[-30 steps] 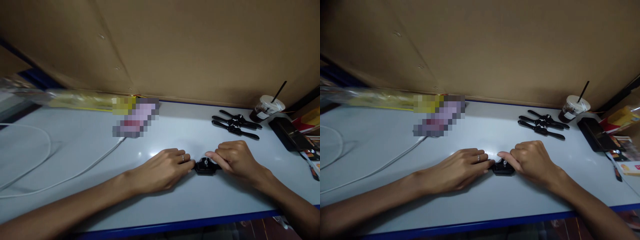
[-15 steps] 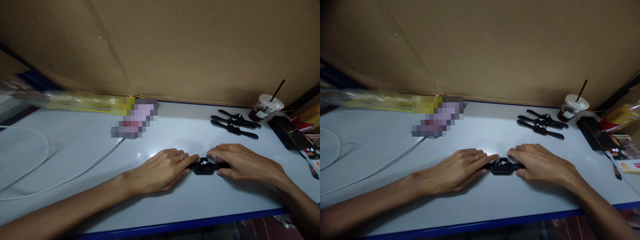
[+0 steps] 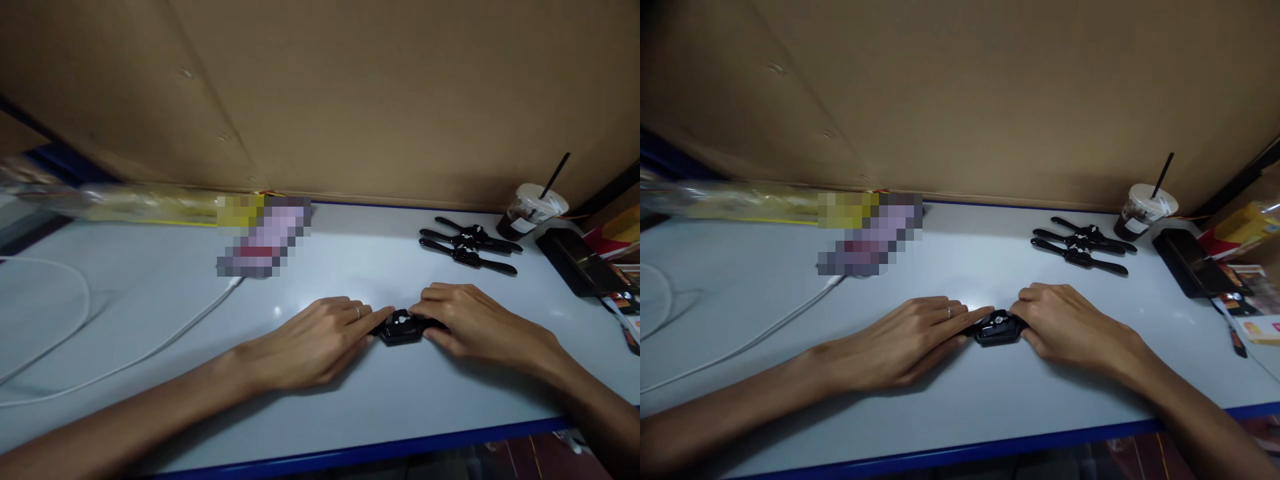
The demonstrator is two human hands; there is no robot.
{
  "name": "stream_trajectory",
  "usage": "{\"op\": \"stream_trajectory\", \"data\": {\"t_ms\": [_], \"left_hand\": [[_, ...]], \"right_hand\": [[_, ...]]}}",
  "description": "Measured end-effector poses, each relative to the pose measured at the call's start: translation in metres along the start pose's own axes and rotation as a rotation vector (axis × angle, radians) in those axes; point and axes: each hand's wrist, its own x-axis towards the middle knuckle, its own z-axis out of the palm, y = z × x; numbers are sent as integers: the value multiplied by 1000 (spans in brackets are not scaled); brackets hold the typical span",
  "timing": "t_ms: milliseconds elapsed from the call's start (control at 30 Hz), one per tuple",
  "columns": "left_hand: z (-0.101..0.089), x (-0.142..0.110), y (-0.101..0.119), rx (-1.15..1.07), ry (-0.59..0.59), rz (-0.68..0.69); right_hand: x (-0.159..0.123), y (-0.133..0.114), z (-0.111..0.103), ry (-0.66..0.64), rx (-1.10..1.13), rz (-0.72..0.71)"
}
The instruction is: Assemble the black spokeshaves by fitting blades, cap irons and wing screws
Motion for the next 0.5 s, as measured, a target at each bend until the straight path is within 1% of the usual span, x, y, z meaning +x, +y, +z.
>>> {"op": "stream_trajectory", "data": {"t_ms": [100,233,333,500], "left_hand": [[2,0,0,42,26,15],[3,0,3,183,62,63],[4,0,4,229,77,86],[5,0,4,223,84,94]], "right_hand": [[-1,-4,0,4,-77,13],[-2,-8,2,6,-203,-11],[-2,-9,3,16,-222,-32],[-2,-8,3,15,-212,-38]]}}
